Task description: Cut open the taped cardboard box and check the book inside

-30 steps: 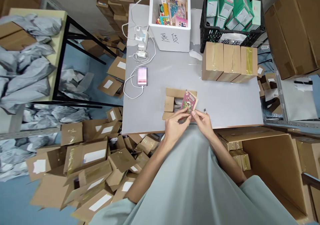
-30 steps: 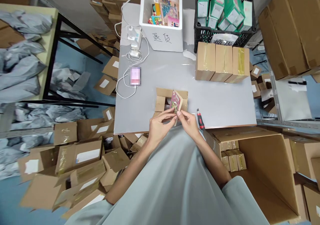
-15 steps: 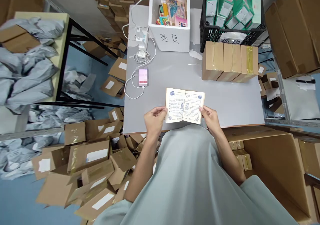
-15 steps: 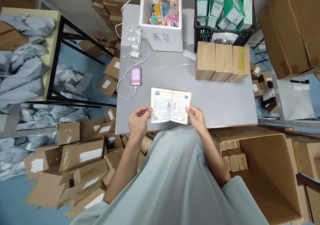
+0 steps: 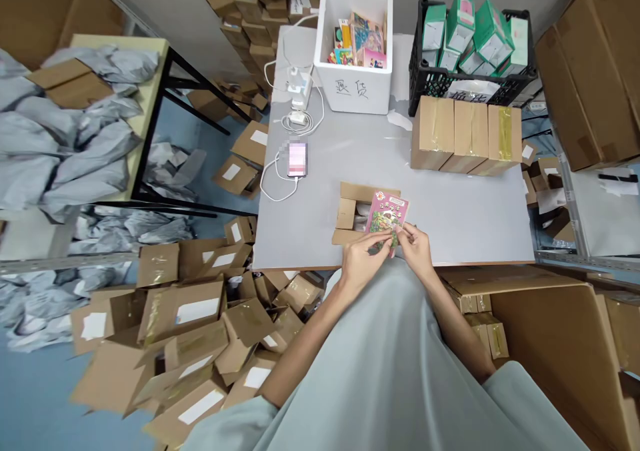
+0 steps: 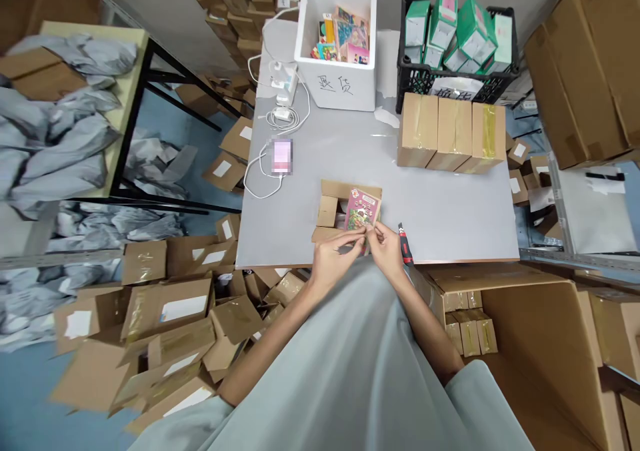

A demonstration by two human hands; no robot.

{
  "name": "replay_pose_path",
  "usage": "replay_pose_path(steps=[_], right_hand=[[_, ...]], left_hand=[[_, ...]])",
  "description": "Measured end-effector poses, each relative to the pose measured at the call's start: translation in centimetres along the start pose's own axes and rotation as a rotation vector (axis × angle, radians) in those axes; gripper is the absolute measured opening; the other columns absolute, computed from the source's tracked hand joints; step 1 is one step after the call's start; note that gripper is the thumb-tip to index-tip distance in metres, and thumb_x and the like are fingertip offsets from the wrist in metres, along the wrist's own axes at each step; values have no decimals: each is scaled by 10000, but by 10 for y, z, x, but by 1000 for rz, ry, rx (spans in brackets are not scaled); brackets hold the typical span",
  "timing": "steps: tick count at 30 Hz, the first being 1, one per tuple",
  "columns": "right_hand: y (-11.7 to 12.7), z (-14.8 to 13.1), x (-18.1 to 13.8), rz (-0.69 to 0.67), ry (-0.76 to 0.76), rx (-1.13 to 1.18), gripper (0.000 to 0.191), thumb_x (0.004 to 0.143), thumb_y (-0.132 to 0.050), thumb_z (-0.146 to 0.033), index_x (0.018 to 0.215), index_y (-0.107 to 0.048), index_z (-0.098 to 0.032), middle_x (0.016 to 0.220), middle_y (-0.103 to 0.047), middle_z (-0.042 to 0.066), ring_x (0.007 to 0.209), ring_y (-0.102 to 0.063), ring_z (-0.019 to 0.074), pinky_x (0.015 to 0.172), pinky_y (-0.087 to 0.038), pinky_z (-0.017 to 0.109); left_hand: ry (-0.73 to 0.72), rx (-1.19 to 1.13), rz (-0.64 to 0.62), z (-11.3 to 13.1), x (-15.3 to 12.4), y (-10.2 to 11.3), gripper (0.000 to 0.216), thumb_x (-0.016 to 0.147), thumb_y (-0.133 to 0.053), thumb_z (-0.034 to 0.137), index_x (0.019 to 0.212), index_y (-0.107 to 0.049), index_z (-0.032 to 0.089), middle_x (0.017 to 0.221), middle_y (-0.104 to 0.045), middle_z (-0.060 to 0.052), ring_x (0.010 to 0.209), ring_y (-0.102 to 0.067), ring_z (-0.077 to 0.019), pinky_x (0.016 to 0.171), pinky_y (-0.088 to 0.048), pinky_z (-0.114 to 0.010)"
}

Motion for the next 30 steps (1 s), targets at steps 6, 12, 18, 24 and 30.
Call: replay_pose_path(steps=[6,12,18,24,30], right_hand=[[13,2,8,-103,-99,92,544,941,-781,-711,1119,-810,-198,1044,-831,87,846,-742,220,748,-622,302],[16,-12,21,-148,49,-1,485,944,-802,-684,1089,-887,-229,1121,-807,108,1053,-751,264,935,-631,349],[1,-27,47,-170,239,-147,406,956,-787,-673,1047,-940,-308,1427,-727,147,1221,-707,289,1109,-576,420],[-24,-13,69,-174,209,-107,501,909,-774,-775,1002,-950,-315,1275,-818,140,1100,-751,347,921,-628,417],[-41,15,93,-37,62,33,770,699,-856,-905,1092,-944,-249,860,-810,105,796,-715,328,791,-627,452]], left_hand=[[247,9,104,-50,18,45,547,853,-855,416,1349,-792,195,1338,-813,-145,1169,-777,-291,1000,-664,-447],[149,-108,-94,-49,42,49,206,807,-797,347,969,-814,221,1320,-805,-136,1315,-720,-324,1213,-519,-523],[70,112,32,-40,62,78,62,814,-705,239,786,-756,261,1493,-762,-103,1600,-494,-398,1321,-308,-676],[123,105,21,-51,76,98,140,797,-776,383,899,-807,293,1210,-860,-101,1437,-662,-430,1370,-237,-713],[270,-229,-6,-82,76,89,827,800,-731,915,1174,-875,192,1150,-858,-183,1159,-791,-437,1065,-625,-542]])
Point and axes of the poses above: each hand's wrist, its own x-axis towards the middle knuckle, its own y-axis out of the back of the hand, z = x × y, the point moved 9 cm from there along x, towards the middle knuckle
